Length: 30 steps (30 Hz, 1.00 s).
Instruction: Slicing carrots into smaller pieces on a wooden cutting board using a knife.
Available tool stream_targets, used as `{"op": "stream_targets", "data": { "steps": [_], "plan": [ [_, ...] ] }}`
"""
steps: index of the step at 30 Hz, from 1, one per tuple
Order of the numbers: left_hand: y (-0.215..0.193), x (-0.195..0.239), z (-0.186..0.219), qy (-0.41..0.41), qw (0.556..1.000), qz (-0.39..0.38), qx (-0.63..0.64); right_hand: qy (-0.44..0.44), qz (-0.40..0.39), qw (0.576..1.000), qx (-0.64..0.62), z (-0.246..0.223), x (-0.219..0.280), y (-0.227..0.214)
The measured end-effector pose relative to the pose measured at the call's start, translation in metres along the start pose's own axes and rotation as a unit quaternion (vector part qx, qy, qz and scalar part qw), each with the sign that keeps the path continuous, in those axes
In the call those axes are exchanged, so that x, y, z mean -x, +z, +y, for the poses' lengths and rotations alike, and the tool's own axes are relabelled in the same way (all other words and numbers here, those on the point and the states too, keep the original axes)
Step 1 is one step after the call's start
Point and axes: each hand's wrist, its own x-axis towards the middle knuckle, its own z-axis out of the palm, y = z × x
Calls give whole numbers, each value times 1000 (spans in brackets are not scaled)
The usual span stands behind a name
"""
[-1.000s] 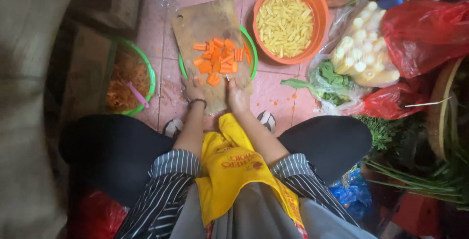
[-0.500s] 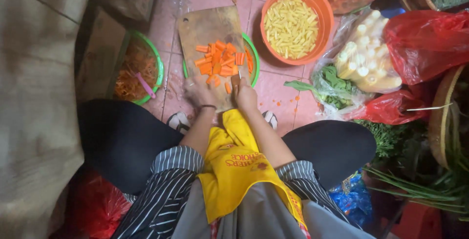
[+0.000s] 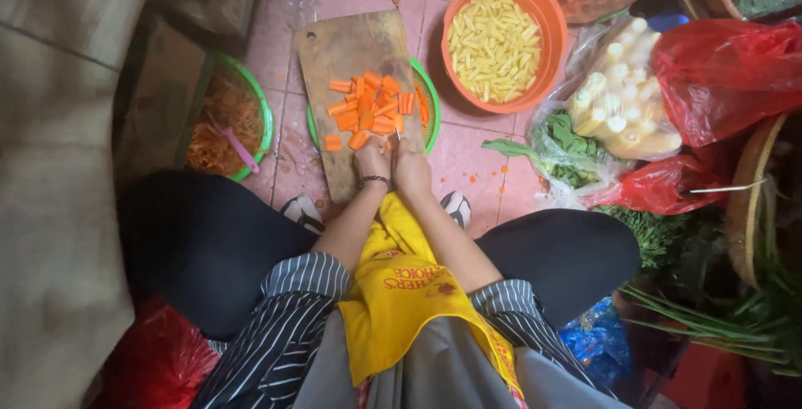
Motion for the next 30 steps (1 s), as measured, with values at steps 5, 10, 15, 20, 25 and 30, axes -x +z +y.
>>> {"op": "stream_targets", "data": {
  "steps": [5,10,15,20,25,30],
  "plan": [
    [12,-7,-14,-15,999,4,-31,-123,172,977,11,3,-13,12],
    [9,-8,-10,-41,998,-27,-46,91,-50,989,-108,19,-28,30],
    [28,-16,-35,-18,999,-12,-32,-208,292,914,-188,-16,-4,-8],
    [5,-42,-34,66,995,-12,-72,-83,161,975,-131,33,-32,20],
    [-34,-46,-29,86,988,2,-126,-99,133,983,-75,56,-30,55],
    [-42,-26,3,130,945,-39,-299,-170,226,959,-14,44,-21,43]
  ]
}}
